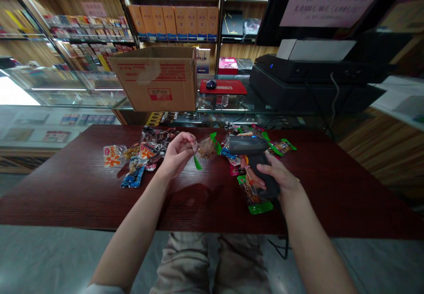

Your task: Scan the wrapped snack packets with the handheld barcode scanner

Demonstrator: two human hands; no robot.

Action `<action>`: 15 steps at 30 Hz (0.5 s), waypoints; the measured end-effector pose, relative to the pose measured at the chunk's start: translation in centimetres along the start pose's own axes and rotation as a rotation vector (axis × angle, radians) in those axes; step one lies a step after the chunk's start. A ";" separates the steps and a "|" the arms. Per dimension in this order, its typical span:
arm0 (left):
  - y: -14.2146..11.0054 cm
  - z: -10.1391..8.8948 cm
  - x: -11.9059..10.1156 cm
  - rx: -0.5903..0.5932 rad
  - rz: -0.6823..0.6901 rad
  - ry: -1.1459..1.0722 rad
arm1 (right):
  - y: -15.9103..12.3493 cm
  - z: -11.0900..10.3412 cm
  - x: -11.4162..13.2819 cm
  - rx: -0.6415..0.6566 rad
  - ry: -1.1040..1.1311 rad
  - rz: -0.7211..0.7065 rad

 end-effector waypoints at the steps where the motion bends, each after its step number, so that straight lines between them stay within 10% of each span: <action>1: 0.0 0.0 0.0 0.000 -0.001 0.001 | -0.1 -0.1 0.1 -0.004 -0.005 0.002; 8: 0.3 0.1 1.3 -0.082 -0.072 -0.041 | -0.4 -1.8 1.0 -0.214 -0.021 -0.028; 15: 3.5 5.8 9.6 -0.179 -0.330 0.002 | -0.7 -3.9 1.9 -0.467 0.069 -0.192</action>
Point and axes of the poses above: each hand's wrist, its own y-axis towards the middle knuckle, its own z-axis out of the palm, x = y × z, the point moved 2 cm from there along y, towards the middle knuckle, and after that the axes turned 2 degrees about -y, right-handed, at the moved point
